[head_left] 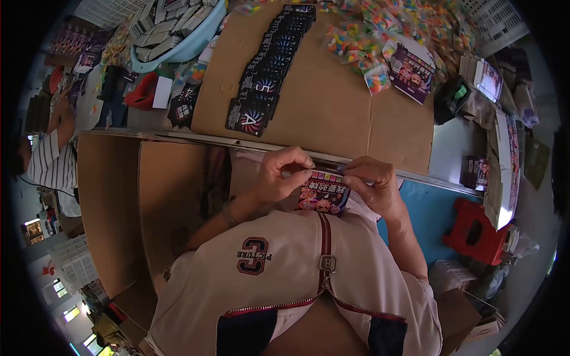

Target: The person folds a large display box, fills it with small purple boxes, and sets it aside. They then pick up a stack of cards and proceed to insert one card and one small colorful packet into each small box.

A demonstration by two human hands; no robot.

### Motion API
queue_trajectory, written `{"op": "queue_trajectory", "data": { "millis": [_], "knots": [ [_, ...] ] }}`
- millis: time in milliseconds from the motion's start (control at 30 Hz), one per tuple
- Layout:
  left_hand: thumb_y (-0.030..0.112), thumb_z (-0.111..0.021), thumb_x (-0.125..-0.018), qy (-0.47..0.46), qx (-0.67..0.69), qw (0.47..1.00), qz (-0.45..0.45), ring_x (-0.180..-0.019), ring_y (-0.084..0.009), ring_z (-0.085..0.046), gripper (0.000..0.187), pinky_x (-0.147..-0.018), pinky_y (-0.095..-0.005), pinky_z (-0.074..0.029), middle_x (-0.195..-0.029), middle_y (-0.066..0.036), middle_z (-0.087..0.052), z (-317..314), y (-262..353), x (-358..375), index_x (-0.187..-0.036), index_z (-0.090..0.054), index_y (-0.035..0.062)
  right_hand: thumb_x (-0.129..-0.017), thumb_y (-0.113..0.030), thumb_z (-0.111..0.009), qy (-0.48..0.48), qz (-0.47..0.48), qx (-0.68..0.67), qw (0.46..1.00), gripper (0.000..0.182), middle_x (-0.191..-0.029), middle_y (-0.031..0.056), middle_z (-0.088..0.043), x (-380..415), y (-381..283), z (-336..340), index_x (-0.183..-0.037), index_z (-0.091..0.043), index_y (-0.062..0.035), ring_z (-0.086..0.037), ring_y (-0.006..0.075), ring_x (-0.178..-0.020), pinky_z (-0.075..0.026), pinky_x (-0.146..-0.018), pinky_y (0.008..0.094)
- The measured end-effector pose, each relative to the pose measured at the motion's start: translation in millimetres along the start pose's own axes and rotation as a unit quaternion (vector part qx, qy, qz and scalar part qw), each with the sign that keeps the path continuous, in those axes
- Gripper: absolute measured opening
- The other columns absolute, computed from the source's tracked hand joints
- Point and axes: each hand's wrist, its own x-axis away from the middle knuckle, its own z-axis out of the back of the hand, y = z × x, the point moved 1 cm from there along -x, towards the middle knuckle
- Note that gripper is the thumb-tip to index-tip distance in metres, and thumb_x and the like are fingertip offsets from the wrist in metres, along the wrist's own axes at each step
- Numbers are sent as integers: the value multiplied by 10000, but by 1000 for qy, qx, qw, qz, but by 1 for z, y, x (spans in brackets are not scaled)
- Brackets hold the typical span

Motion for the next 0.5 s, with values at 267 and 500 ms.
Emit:
{"op": "queue_trajectory", "data": {
  "millis": [267, 500],
  "knots": [
    [37, -725, -827, -10, -8, 996, 93, -619, -4, -523, 112, -547, -178, -431, -713, 36, -596, -8, 19, -16, -820, -616, 14, -779, 98, -672, 42, -159, -139, 977, 76, -822, 54, -654, -4, 4, -2, -814, -688, 33, -600, 83, -745, -481, -644, 215],
    [60, -715, -836, 28, 63, 977, 203, -590, -14, -545, 110, -482, -170, -421, -765, 6, -650, -9, 12, -20, -888, -649, -11, -803, 64, -667, 140, -108, -144, 973, 48, -775, 37, -638, 6, 16, -20, -783, -658, 21, -581, 62, -680, -461, -588, 220]
  ]
}}
